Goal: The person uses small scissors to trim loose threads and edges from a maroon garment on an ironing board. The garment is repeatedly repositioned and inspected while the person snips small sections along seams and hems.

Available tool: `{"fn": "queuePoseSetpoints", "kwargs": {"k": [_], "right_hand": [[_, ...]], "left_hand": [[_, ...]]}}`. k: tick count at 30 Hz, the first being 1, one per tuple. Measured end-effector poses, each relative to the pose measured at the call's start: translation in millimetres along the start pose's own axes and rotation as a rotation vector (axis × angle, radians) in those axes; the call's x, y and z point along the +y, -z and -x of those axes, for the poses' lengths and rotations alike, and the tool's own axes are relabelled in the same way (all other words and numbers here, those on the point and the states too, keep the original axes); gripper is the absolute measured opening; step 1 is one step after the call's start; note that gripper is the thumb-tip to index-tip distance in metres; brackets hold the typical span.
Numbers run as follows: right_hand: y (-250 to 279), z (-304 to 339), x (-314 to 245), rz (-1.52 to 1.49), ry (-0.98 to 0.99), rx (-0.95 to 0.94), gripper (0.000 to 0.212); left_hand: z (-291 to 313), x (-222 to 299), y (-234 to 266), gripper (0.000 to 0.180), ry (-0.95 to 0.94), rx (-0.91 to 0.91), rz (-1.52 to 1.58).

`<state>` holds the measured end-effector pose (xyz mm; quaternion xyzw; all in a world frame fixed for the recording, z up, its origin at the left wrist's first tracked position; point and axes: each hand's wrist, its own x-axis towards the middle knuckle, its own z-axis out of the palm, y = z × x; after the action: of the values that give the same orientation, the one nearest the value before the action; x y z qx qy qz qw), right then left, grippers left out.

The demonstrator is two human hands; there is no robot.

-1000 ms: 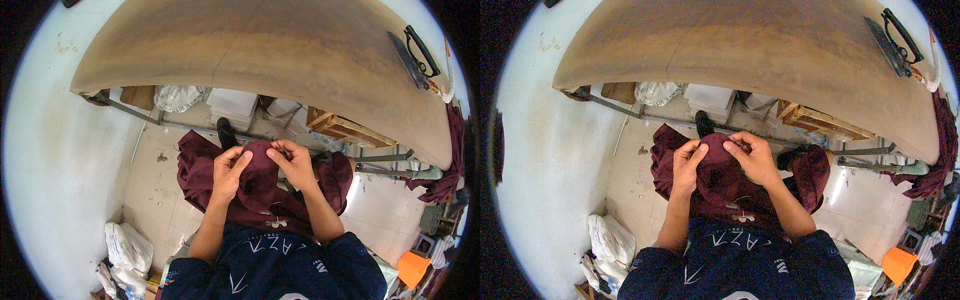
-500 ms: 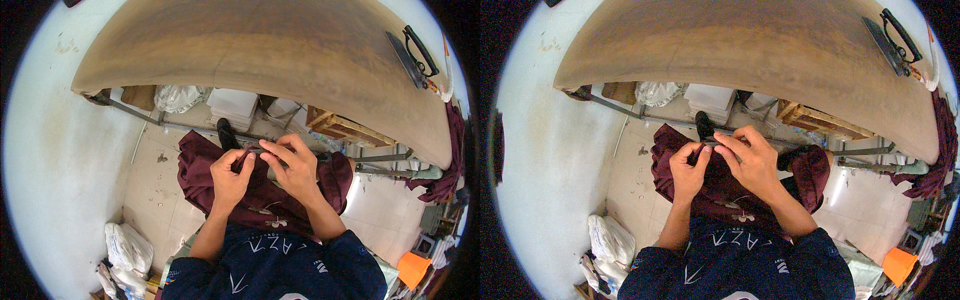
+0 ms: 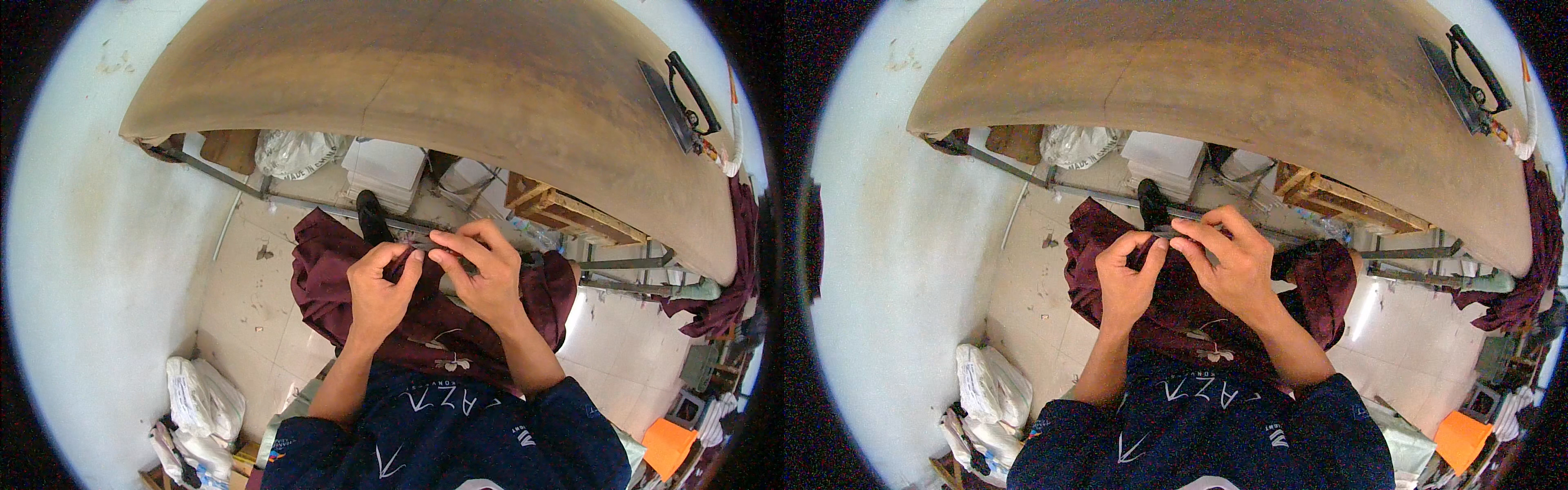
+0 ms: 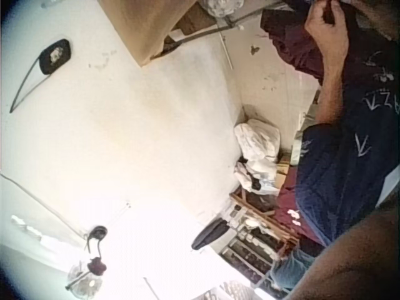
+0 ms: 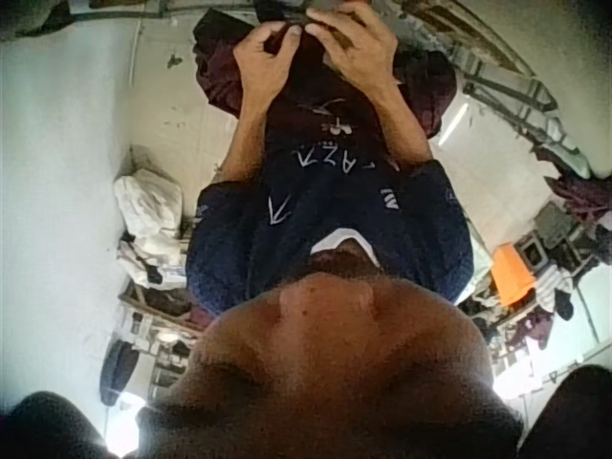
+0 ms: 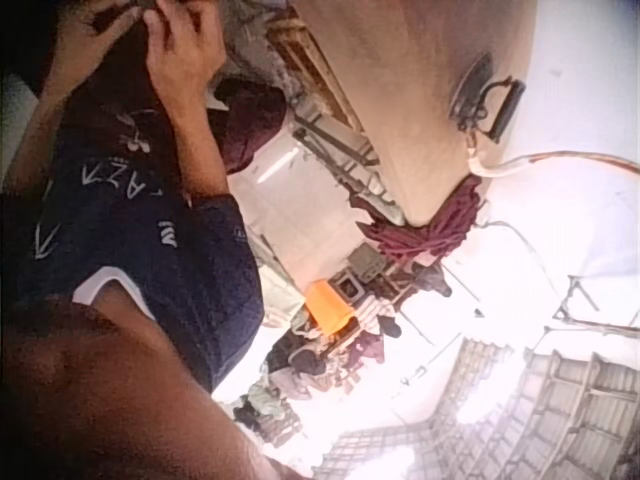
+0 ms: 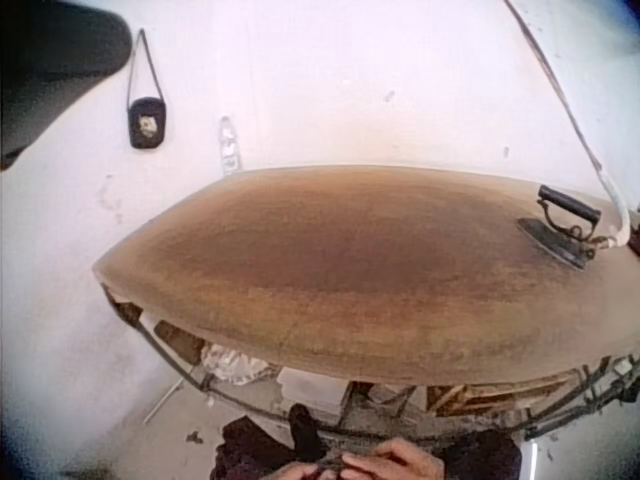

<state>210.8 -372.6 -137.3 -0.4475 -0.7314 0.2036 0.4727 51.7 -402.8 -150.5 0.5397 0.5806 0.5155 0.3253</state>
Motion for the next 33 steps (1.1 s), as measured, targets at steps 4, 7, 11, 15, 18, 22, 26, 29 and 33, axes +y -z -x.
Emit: {"fn": "queuePoseSetpoints", "kwargs": {"k": [4,7,11,15,18,22,26,29,33], "right_hand": [[1,3,3,0.027,0.004,-0.005,0.021],[8,1,1,0.015,-0.033,-0.009,0.022],[18,0,-6,0.034,-0.072,-0.083,0.024],[21,3,-7,0.097,-0.063,-0.128,0.022],[21,2,-8,0.146,-0.055,-0.153,0.02],[21,-2,-10,0.184,-0.041,-0.17,0.017],[20,-3,-8,0.174,-0.026,-0.149,0.017],[18,-2,-7,0.162,-0.034,-0.144,0.017],[20,-2,-8,0.166,-0.056,-0.173,0.018]], "left_hand": [[-1,3,0,0.012,-0.113,0.005,-0.118],[-2,-4,0,0.016,-0.273,0.04,-0.231],[-3,-16,4,0.025,-0.415,0.042,-0.341],[-5,-22,5,0.034,-0.47,0.018,-0.354],[-5,-24,6,0.037,-0.485,0.01,-0.363],[-5,-27,4,0.039,-0.49,0.007,-0.362],[-4,-27,3,0.04,-0.489,0.005,-0.359],[-3,-27,2,0.04,-0.489,0.002,-0.372],[-4,-28,2,0.039,-0.48,0.007,-0.353]]}}
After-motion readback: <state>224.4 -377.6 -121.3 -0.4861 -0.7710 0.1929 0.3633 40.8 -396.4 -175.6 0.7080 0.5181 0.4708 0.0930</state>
